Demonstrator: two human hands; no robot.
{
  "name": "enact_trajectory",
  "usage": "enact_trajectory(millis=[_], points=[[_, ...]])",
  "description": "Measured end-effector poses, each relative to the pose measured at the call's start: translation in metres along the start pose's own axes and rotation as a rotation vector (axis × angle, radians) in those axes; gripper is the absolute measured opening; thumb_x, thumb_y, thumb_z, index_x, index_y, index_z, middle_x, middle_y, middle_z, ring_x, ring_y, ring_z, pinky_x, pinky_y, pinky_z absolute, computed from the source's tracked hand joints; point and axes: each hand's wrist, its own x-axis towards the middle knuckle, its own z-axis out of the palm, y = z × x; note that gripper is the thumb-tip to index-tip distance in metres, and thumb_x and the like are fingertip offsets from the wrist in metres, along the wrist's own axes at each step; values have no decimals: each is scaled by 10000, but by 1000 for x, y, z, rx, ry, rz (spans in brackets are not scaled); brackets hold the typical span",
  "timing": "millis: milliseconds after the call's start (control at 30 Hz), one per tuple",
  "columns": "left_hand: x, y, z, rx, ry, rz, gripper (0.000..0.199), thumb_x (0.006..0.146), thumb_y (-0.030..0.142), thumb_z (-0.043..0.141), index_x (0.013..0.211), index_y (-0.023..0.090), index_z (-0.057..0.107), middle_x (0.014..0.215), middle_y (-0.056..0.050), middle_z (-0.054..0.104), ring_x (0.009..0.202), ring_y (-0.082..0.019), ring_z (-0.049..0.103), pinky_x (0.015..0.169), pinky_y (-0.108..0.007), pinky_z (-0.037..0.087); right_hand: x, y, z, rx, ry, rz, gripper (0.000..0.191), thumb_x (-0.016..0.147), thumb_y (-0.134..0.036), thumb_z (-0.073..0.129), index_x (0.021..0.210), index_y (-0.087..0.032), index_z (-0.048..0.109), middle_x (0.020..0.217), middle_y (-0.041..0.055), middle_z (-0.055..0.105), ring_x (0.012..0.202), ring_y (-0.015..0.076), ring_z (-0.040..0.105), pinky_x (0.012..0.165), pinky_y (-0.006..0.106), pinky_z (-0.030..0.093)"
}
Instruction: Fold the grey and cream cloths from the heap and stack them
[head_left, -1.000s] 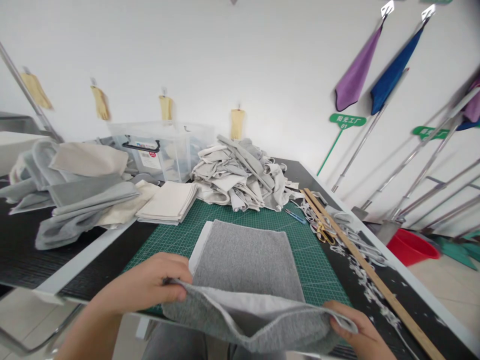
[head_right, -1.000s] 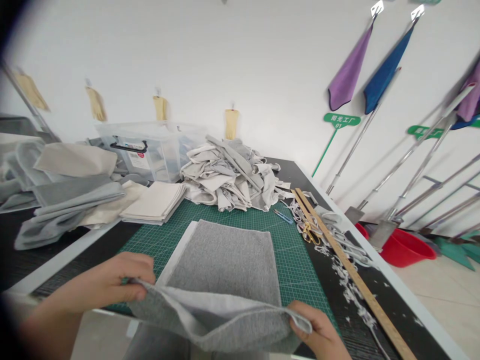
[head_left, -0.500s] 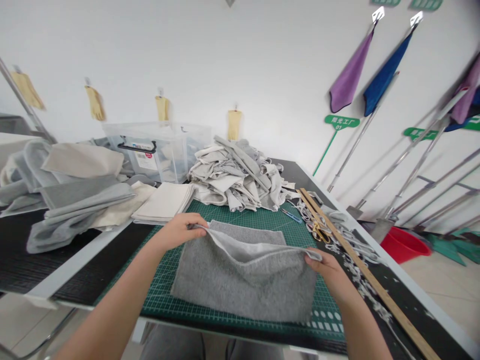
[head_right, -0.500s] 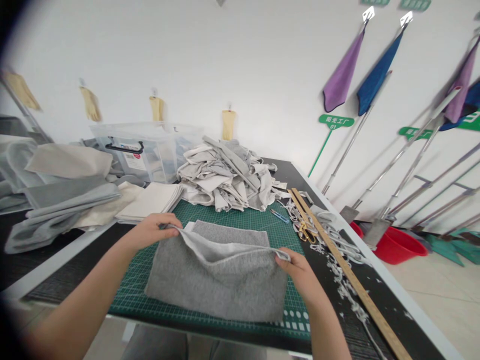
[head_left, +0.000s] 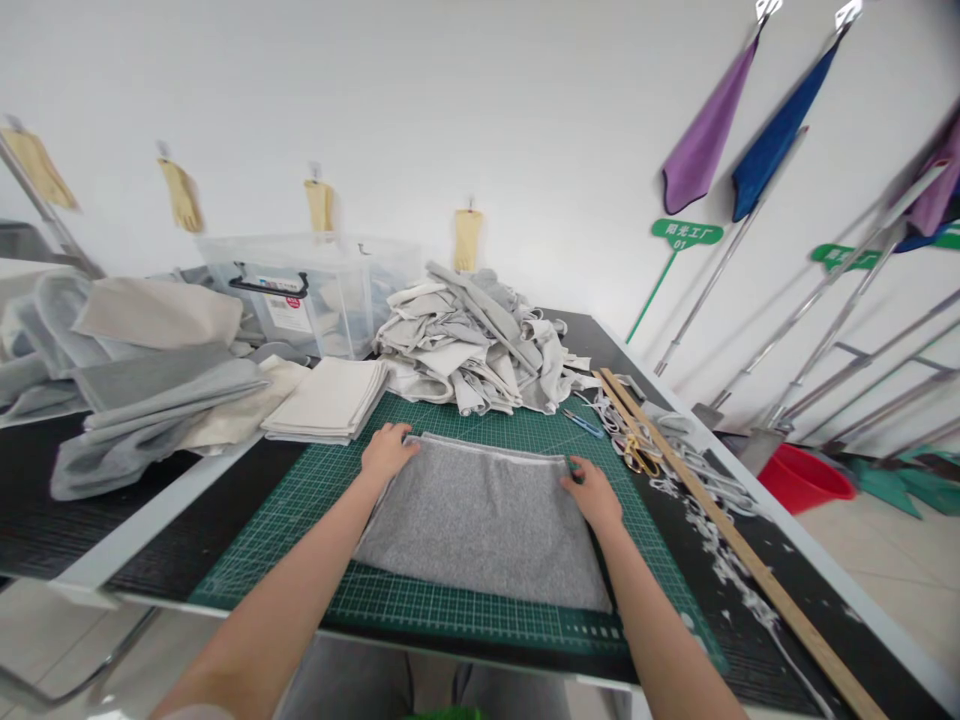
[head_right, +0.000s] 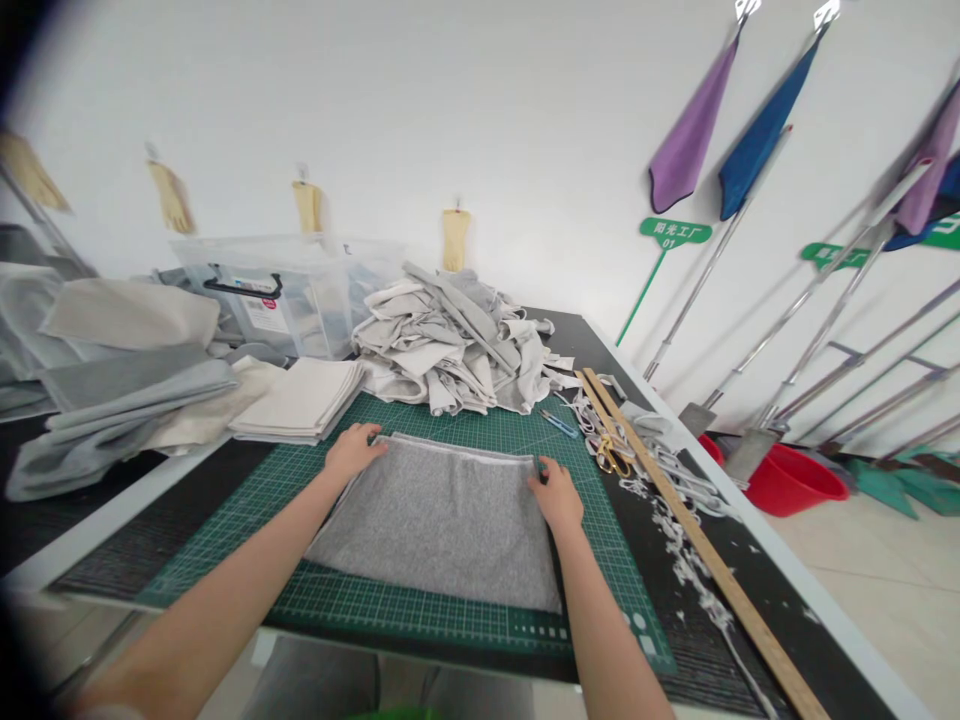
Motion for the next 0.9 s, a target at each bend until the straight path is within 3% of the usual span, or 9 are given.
enact_trajectory(millis=[133,300,433,500,633,700,800,900], points=[[-3,-5,-2,65,14,-9,370,661,389,502,983,212,541,1015,-52,505,920,-186,475,780,-263,353,-3,-5,-2,-99,26,16,311,680,-353,471,958,-240,552,978,43,509,856,169,511,683,259,360],[-6,-11,-1,12,21,12,351,673,347,497,989,201,540,979,-43,536,894,-162,495,781,-242,357,-7,-9,-4,-186,62,34,244,694,-379,428,764,-227,605,896,39,535,798,172,525,630,260,363],[-19,-9,-13,-96,-74,5,376,688,350,474,1010,164,527,959,-57,559,843,-158,525,740,-241,391,-8,-8,-5,-228,92,70,218,668,-362,439,678,-220,604,861,43,561,753,174,535,578,251,359],[-34,-2,-24,-124,-197,142,413,674,362,499,1047,185,512,1034,-55,536,915,-173,498,796,-264,367,-10,-6,-7,-239,108,92,217,657,-360,438,654,-212,596,829,50,577,733,178,538,548,245,351],[-71,19,-38,-63,-548,563,535,557,362,633,1070,350,480,1242,33,373,1127,-219,312,940,-353,198,-16,3,-13,-243,129,122,199,631,-354,438,603,-201,562,686,56,588,651,187,538,495,244,326],[-83,28,-36,-20,-609,663,488,546,323,652,1012,376,516,1249,59,361,1132,-216,304,946,-363,177,-21,9,-20,-234,145,126,168,618,-334,434,573,-203,528,610,47,570,616,191,529,487,250,317],[-84,35,-26,37,-459,683,261,629,235,591,873,329,596,1135,52,481,1048,-175,395,930,-337,211,-35,16,-31,-194,157,108,98,588,-281,434,522,-212,456,527,12,530,571,177,513,493,248,319],[-74,35,-18,118,-241,639,231,675,151,522,818,307,614,999,31,552,955,-158,447,923,-349,223,-65,21,-37,-137,129,86,107,574,-247,436,488,-220,380,439,-34,480,487,148,496,479,236,332]])
